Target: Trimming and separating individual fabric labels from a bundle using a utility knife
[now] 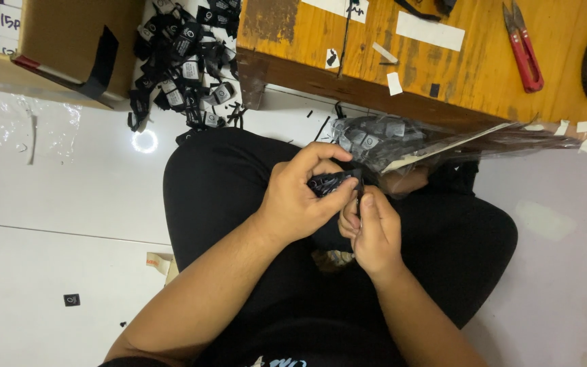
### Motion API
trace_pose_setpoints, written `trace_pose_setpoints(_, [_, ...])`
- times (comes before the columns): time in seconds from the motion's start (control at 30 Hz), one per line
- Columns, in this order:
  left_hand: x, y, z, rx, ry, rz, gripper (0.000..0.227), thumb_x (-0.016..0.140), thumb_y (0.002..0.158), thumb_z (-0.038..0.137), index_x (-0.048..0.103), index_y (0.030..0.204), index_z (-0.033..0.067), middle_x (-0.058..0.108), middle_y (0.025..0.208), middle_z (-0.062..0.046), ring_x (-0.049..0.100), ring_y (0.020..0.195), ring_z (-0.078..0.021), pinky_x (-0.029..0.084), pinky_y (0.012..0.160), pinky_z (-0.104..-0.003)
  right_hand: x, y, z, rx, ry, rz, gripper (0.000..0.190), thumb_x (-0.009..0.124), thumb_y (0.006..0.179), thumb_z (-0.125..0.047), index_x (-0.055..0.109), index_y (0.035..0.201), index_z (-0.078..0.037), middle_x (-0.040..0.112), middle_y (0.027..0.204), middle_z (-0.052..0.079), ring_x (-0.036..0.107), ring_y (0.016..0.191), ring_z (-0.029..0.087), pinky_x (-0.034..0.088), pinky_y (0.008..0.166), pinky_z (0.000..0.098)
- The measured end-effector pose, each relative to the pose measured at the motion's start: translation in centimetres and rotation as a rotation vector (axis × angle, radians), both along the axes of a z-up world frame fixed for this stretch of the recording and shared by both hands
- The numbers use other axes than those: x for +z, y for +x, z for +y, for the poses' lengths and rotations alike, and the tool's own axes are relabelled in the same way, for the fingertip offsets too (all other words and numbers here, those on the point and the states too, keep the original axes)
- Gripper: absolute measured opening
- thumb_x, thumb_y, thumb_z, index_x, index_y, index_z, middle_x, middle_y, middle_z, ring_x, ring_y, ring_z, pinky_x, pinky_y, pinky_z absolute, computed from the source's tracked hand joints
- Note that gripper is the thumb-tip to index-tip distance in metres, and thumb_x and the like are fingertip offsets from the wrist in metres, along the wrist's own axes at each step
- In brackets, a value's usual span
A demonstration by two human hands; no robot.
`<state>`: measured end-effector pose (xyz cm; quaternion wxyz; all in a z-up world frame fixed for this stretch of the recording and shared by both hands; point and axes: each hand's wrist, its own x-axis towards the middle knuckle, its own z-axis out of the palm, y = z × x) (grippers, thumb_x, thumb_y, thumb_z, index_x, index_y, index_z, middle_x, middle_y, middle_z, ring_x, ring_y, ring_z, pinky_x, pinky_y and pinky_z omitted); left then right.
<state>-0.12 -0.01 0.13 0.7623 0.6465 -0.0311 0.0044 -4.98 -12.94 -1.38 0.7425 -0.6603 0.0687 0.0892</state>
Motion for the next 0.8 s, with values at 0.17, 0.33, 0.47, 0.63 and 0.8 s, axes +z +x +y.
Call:
trace_pose_setpoints(0.17, [-0.04,-0.04,0.0,-0.03,0.017,0.0,0.021,0.065,0.07,0.004,0.057,0.09,0.0077,0.062,0.059,-0.002,0.061,0.053,-0.0136,0.048,0.055,-0.023,-0.16,0.01,0.0,-0.014,0.004,0.002,0.033,0.023,0.096,-0.021,0.044,0.078,-0.003,0.026,0.05,-0.002,0.028,0.039,0.006,0.028,0.032,0.0144])
trace_pose_setpoints(0.33, [-0.04,-0.05,0.04,-0.035,0.015,-0.012,0.021,0.064,0.071,0.003,0.057,0.09,0.0071,0.062,0.059,-0.002,0.061,0.053,-0.014,0.048,0.055,-0.024,-0.01,0.18,0.16,-0.005,-0.013,-0.013,0.034,0.023,0.095,-0.021,0.043,0.075,-0.003,0.027,0.048,-0.002,0.027,0.037,0.006,0.028,0.031,0.015])
trace_pose_setpoints(0.47, [-0.15,-0.09,-0.06,-0.044,0.013,-0.009,0.022,0.064,0.071,0.004,0.057,0.091,0.0073,0.063,0.06,-0.002,0.061,0.054,-0.0142,0.048,0.056,-0.024,0.17,0.29,0.2,0.001,-0.037,-0.029,0.034,0.023,0.095,-0.02,0.043,0.073,-0.004,0.027,0.048,-0.002,0.027,0.036,0.006,0.027,0.03,0.0153])
trace_pose_setpoints(0.63, [-0.08,-0.07,-0.04,-0.05,0.015,-0.006,0.021,0.064,0.071,0.004,0.057,0.091,0.0074,0.063,0.059,-0.002,0.061,0.053,-0.0139,0.049,0.056,-0.024,0.25,0.26,0.14,0.002,-0.044,-0.023,0.034,0.022,0.095,-0.019,0.041,0.071,-0.005,0.027,0.048,-0.002,0.027,0.037,0.007,0.027,0.031,0.0154])
trace_pose_setpoints(0.8, [-0.06,-0.06,-0.02,-0.046,0.018,-0.008,0.021,0.064,0.071,0.004,0.057,0.091,0.007,0.062,0.059,-0.002,0.06,0.053,-0.0139,0.049,0.055,-0.024,0.46,0.26,0.14,-0.009,-0.001,-0.004,0.033,0.023,0.095,-0.021,0.04,0.071,-0.006,0.029,0.048,-0.002,0.029,0.037,0.006,0.028,0.032,0.0149])
